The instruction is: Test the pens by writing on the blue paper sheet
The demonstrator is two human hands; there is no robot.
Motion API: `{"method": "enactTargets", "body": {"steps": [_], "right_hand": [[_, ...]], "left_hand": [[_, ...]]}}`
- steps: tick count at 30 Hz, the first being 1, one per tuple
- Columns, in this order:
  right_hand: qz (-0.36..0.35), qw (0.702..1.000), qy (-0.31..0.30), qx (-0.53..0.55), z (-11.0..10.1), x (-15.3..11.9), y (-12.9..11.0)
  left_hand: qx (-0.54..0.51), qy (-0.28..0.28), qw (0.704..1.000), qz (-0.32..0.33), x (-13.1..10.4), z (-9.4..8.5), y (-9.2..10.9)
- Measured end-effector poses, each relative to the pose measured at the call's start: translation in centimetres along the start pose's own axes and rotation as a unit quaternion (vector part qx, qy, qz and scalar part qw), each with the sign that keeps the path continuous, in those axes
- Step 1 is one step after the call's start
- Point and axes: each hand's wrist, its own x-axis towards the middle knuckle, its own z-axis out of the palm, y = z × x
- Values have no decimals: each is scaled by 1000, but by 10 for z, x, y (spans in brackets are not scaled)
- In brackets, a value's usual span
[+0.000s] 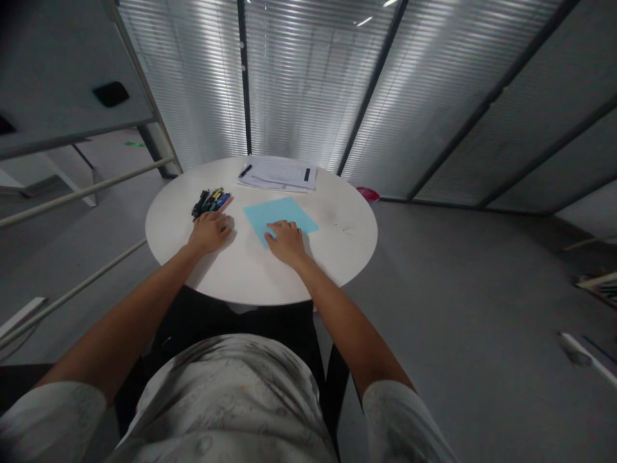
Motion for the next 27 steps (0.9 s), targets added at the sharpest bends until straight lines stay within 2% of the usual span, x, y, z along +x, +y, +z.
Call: {"method": "enactTargets", "body": {"steps": [4,7,10,12,14,19,22,27], "right_hand": [[61,989,93,102,-5,29,28],[122,973,163,113,-8,36,60],[213,957,173,91,-5,29,90],[291,934,170,121,-3,24,100],[298,928,183,128,-1,22,103],[269,948,143,93,-2,22,92],[272,946,145,100,-3,22,90],[281,943,138,111,-3,21,93]], "left_hand": [[-3,14,1000,-21,-1,1,0],[-6,30,998,-50,-1,1,0],[-6,35,996,-79,-1,0,1],[-7,34,995,-90,-1,-2,3],[-11,35,995,-89,-2,-5,5],[-21,49,996,-72,-4,-9,8],[-14,64,995,-80,-4,-9,8],[-3,58,995,-84,-3,-8,3]]}}
